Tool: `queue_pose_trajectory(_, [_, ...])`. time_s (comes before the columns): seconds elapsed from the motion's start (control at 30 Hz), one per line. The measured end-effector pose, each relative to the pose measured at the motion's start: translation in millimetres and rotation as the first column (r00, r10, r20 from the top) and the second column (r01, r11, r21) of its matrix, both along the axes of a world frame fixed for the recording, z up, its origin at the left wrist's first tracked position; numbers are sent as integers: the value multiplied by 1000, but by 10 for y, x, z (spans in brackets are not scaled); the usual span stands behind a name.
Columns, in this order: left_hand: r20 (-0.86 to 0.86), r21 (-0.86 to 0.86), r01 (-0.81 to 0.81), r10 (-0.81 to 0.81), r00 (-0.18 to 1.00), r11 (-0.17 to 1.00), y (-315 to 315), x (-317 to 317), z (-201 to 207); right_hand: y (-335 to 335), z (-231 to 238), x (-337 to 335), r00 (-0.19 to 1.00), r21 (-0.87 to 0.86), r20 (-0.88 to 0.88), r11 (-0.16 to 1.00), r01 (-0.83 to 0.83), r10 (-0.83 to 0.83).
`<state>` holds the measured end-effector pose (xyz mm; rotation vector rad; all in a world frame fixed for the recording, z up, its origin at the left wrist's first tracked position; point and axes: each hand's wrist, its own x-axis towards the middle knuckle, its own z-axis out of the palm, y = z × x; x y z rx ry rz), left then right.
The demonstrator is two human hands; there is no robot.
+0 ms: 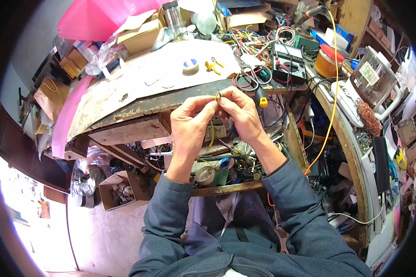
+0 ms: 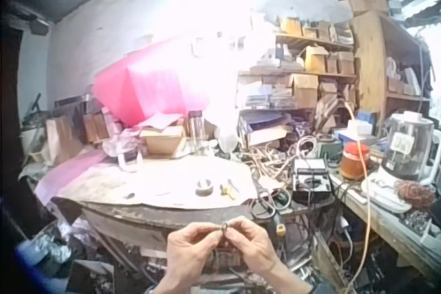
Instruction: The person solders a yellow wire to a small green circuit board using a soldering iron and solder wire. They then solder a small metal component on the workbench. The person works at a cluttered electronics workbench.
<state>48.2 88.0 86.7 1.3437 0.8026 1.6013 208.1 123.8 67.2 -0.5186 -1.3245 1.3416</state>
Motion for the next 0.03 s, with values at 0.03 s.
queue_pose_trajectory(0.03, [1,-1,14,-14,1000,1000,-5,-9,-8,2,-3,13,1000,-7,-3,1000,-13,13])
